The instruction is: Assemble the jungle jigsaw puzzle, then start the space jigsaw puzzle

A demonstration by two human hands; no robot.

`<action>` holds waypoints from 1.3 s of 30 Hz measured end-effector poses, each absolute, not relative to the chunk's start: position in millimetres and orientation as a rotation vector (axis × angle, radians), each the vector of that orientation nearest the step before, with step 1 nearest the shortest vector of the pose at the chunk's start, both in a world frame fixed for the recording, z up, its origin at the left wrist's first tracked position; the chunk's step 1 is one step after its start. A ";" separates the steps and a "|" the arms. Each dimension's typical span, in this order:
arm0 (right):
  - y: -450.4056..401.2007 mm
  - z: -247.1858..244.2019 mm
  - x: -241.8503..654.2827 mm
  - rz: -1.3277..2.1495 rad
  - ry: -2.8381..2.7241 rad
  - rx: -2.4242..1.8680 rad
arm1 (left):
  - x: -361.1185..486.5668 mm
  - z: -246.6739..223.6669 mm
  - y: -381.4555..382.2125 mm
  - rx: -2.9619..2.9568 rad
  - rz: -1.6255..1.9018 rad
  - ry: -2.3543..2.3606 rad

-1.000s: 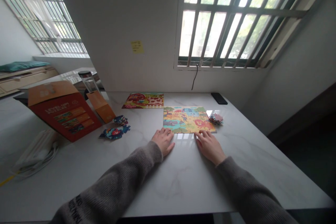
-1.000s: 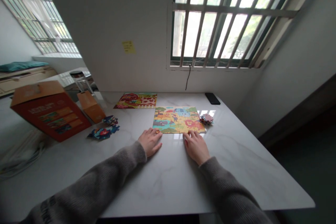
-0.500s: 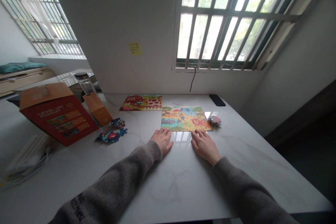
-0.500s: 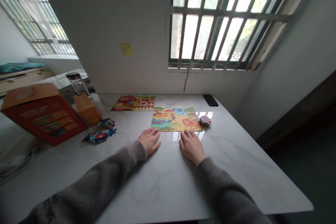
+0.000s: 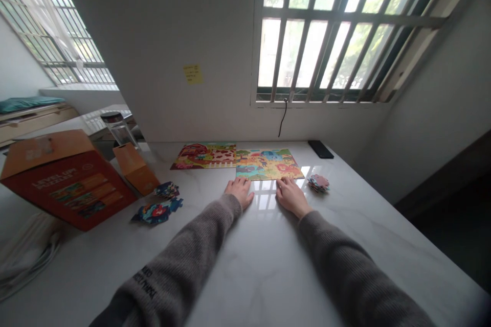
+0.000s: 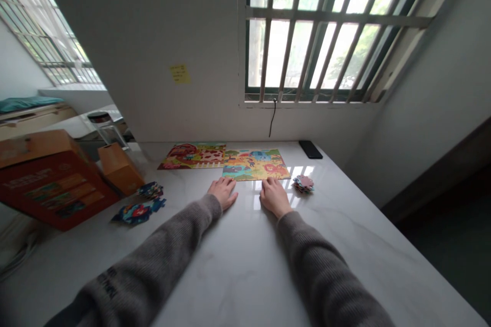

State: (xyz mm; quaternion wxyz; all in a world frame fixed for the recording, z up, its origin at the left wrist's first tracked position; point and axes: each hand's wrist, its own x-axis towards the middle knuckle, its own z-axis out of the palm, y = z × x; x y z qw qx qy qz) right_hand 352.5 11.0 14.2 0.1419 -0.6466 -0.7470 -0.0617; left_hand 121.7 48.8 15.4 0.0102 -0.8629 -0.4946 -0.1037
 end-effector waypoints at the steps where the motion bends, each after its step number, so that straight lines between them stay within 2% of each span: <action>1: 16.2 13.7 352.5 -0.177 -2.145 -1.864 | 122.4 15.1 53.4 -2.690 -0.329 -1.554; 17: 77.5 5.4 355.5 -0.158 -2.101 -1.874 | 132.0 15.1 103.9 -2.639 -0.385 -1.684; 39: 97.8 4.5 357.1 -0.169 -2.136 -1.866 | 129.0 11.4 127.0 -2.623 -0.481 -1.711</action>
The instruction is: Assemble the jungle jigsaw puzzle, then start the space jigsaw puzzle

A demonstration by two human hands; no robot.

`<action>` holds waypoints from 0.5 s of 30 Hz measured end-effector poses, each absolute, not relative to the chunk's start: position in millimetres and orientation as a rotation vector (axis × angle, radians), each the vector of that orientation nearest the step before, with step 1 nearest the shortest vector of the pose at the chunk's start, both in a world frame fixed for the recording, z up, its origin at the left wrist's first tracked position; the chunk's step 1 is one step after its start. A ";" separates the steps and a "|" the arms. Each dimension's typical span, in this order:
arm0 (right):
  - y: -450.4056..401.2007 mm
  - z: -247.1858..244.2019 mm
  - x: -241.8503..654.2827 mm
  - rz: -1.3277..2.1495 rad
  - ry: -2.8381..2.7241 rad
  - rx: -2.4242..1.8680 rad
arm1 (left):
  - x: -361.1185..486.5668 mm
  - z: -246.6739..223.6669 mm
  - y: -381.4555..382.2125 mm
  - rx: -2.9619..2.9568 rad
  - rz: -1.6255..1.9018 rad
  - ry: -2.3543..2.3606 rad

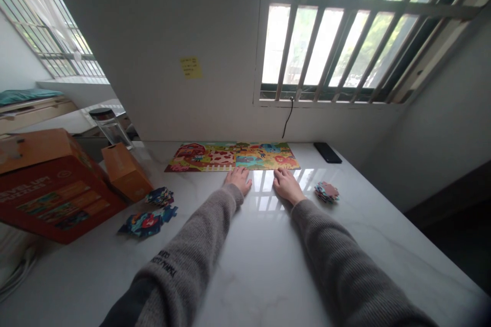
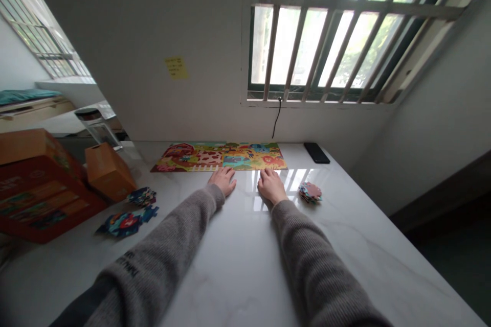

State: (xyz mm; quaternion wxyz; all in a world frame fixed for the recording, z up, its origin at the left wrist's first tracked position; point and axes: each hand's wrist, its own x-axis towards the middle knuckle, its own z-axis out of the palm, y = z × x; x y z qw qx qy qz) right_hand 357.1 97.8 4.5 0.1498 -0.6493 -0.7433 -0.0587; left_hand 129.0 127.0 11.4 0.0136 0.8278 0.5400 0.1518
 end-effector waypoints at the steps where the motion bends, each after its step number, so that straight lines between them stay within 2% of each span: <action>1: 97.5 3.9 356.7 -0.173 -2.133 -1.865 | 126.9 12.4 124.7 2.563 0.475 1.707; 12: 94.4 3.0 347.0 -0.191 -2.089 -1.841 | 48.3 19.9 100.3 2.287 0.244 2.250; 15: 92.2 0.9 321.1 -0.139 -2.170 -1.676 | 27.7 19.2 106.5 2.180 0.193 2.350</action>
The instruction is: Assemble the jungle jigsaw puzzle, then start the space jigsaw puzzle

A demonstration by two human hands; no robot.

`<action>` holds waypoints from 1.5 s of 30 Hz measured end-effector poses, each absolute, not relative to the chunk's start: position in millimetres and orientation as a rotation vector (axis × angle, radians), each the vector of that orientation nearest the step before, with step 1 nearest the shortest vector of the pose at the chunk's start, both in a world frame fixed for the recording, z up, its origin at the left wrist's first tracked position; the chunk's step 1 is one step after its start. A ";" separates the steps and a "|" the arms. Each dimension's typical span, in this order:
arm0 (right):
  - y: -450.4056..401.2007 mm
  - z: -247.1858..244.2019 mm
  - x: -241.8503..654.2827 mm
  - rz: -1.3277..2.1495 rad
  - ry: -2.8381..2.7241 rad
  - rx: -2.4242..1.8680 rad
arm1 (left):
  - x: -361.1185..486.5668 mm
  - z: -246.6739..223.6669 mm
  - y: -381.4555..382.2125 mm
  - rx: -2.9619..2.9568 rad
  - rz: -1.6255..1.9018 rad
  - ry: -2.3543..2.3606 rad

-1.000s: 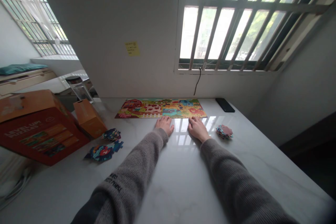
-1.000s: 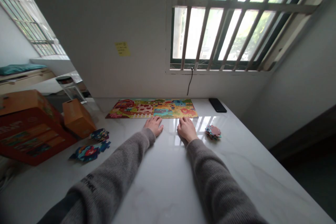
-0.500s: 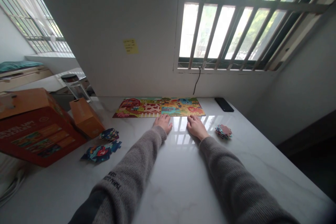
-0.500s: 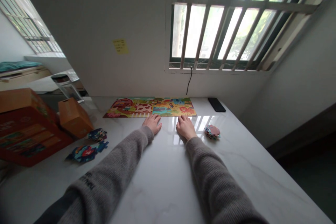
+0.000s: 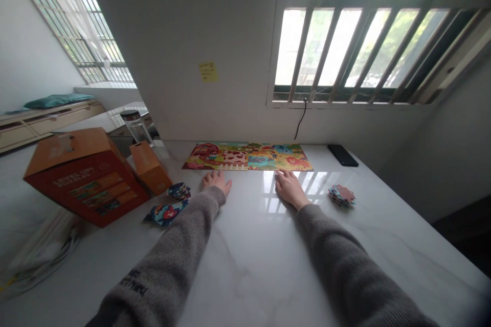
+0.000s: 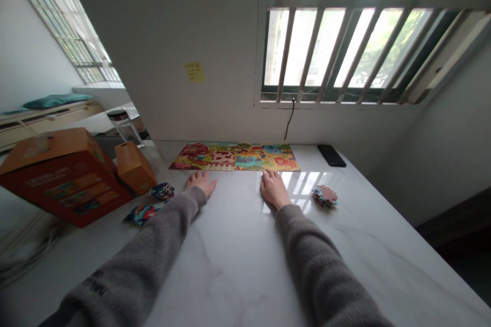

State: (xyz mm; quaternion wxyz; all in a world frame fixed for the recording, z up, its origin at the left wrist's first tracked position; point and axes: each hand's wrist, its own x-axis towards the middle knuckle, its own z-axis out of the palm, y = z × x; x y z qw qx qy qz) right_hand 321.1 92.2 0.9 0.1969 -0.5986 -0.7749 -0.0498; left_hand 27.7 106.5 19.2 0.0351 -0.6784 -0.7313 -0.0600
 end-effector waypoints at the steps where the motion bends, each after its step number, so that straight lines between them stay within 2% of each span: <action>1: 91.6 -0.2 308.4 -0.095 -2.222 -1.566 | 22.6 18.9 109.1 -2.065 -0.171 -2.276; 6: 90.8 -2.4 238.9 0.044 -2.392 -1.333 | 7.4 15.0 118.0 -1.999 -0.139 -2.335; 11: 95.6 3.4 206.0 0.115 -2.468 -1.350 | 4.7 6.5 121.0 -1.963 -0.120 -2.356; 31: 105.5 7.7 196.7 0.006 -2.428 -1.412 | 0.8 1.0 131.7 -1.985 -0.189 -2.337; 38: 91.7 8.6 198.3 -0.024 -2.209 -1.675 | 2.1 -2.1 130.4 -1.940 -0.204 -2.300; 45: 96.3 6.7 197.8 0.019 -2.184 -1.732 | 0.0 -3.8 133.8 -1.964 -0.185 -2.324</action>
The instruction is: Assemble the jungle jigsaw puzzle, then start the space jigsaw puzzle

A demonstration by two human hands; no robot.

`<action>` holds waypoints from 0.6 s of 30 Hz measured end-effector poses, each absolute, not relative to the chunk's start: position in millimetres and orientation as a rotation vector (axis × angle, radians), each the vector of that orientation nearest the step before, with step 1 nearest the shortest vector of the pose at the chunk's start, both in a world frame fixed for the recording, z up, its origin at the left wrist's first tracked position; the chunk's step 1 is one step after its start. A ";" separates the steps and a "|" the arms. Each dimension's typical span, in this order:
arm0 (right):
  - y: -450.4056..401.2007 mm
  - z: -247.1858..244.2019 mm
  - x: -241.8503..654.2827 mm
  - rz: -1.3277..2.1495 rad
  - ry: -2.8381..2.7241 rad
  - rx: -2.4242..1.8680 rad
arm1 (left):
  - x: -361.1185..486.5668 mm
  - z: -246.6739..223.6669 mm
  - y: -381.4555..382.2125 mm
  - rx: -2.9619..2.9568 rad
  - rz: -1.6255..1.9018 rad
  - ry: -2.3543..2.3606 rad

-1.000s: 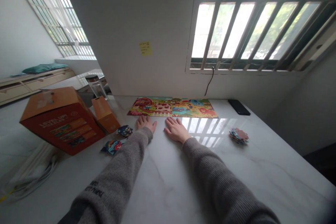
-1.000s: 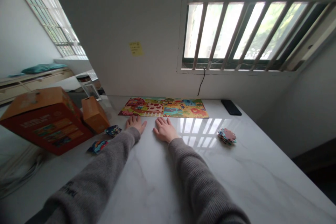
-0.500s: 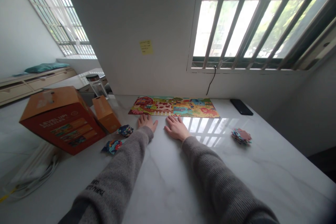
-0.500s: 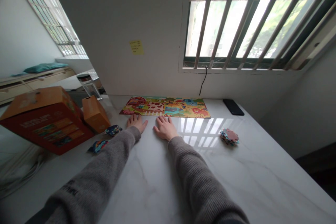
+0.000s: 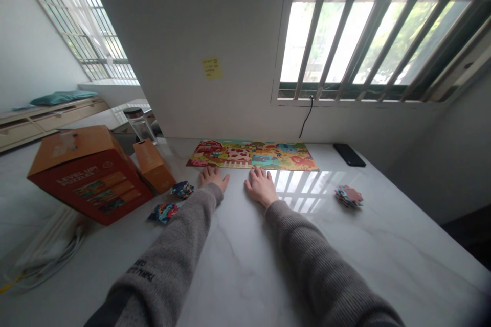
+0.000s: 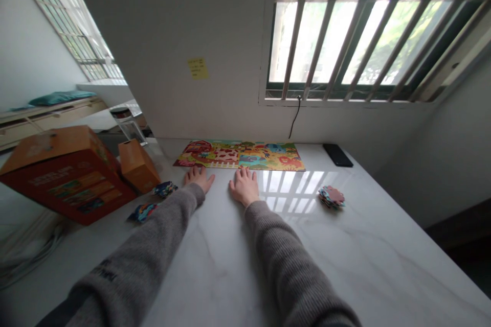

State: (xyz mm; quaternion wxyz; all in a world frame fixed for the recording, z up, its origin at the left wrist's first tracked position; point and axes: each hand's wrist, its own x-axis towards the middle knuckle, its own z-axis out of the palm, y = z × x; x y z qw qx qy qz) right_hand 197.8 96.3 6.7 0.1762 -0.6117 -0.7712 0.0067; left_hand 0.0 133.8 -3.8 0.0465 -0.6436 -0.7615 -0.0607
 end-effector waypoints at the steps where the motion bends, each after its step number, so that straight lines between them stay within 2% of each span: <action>1: 96.5 6.5 198.1 0.024 -2.185 -1.732 | -0.3 -3.1 133.2 -1.965 -0.183 -2.328; 9: 73.0 9.0 205.4 0.071 -2.260 -1.690 | 9.9 8.8 98.4 -2.168 -0.168 -2.176; 18: -27.9 6.6 241.8 0.123 -2.472 -1.473 | 32.3 20.6 -6.9 -2.579 -0.148 -1.780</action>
